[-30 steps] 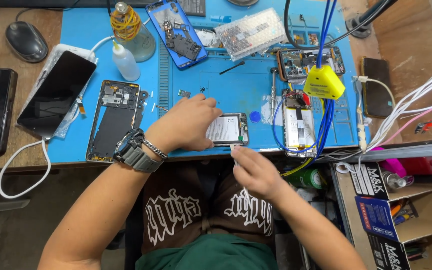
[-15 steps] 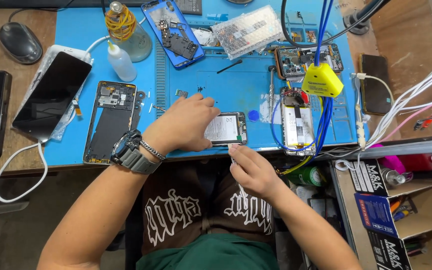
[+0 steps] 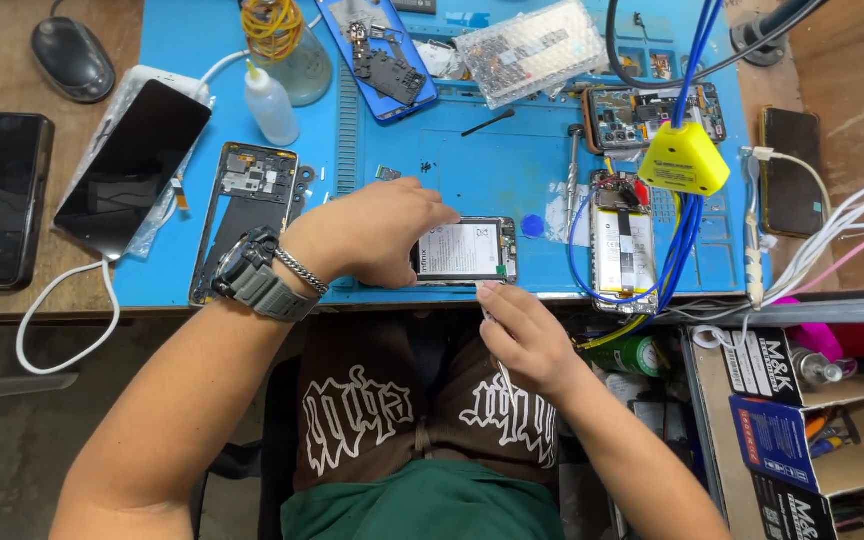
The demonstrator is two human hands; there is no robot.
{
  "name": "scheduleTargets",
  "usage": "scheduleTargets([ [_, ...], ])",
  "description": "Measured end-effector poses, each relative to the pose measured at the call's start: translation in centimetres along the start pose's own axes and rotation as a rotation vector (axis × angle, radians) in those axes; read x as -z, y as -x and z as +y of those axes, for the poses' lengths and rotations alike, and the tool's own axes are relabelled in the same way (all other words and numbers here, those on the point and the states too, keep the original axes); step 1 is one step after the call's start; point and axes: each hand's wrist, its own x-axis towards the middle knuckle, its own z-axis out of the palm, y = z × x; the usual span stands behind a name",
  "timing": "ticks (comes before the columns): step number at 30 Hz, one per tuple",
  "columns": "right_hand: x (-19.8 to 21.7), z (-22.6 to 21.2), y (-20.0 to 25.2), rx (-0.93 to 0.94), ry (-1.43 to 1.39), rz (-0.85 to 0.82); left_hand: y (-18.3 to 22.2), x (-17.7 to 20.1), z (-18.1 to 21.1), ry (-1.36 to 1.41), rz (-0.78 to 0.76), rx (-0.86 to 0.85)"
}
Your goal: The person uses a metal prying tool to separate the back cover from a smartphone frame. They then pick up the phone's internal chassis, which contains the battery and motherboard, and use the tool to pry and disconnect the battery connector from the logic board.
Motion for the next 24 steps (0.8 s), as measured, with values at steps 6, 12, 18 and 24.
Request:
scheduleTargets([
  [6, 2.2, 1.3, -1.8, -0.644, -0.298, -0.087, 0.1, -0.2, -0.1, 0.000, 0.017, -0.001],
  [12, 0.9, 0.1, -1.0, -0.336, -0.308, 0.032, 0.9, 0.2, -0.5, 0.085, 0.043, 0.016],
  [18, 0.7, -1.0, -1.1, -0.452, -0.374, 0.232, 1.3, -1.9, -1.4, 0.094, 0.194, 0.063],
  [24, 1.7, 0.9, -2.1, -0.557, -0.368, 0.277, 0.4, -3.9, -2.5, -0.185, 0.288, 0.030],
])
